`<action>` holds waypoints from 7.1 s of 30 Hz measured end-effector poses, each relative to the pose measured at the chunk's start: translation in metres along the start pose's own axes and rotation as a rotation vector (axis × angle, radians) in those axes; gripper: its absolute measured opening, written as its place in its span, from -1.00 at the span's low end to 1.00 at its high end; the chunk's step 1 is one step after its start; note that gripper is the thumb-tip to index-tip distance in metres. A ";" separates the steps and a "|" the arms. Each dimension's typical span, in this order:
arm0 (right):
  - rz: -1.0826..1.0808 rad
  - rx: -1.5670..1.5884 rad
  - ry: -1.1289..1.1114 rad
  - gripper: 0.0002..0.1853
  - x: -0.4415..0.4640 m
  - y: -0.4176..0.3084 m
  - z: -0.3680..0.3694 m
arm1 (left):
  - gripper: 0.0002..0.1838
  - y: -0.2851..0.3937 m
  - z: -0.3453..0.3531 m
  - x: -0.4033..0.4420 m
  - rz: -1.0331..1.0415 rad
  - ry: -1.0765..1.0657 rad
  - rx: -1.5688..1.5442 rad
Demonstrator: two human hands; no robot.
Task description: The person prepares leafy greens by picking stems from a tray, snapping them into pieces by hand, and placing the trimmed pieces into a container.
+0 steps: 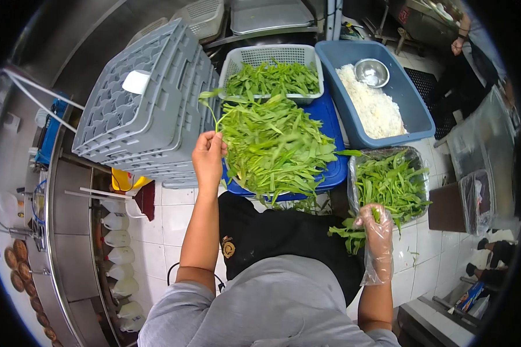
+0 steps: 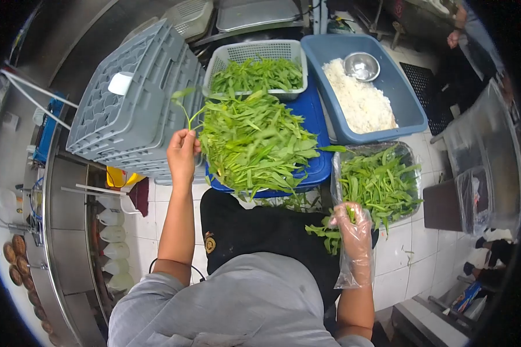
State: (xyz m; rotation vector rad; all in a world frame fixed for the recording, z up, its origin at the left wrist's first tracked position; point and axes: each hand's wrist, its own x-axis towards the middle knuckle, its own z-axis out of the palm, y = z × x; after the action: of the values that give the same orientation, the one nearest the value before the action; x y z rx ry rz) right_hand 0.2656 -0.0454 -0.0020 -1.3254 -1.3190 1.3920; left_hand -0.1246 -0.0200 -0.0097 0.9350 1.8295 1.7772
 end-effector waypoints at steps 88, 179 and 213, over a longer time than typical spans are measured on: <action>-0.025 -0.088 -0.186 -0.84 -0.002 0.023 0.029 | -0.78 0.013 -0.004 0.042 0.350 0.088 0.552; -0.292 -0.241 -0.039 -0.79 0.041 -0.030 0.046 | -0.83 -0.004 0.022 -0.019 -0.675 -0.378 -0.941; -0.135 0.277 0.366 -0.85 0.016 -0.011 -0.033 | -0.78 -0.036 0.054 -0.032 0.534 -0.458 1.120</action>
State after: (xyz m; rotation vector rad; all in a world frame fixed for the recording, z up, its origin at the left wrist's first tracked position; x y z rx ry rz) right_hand 0.2944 -0.0225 0.0092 -1.2082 -0.9175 1.1276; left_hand -0.0708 -0.0029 -0.0552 2.1562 2.3145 0.4570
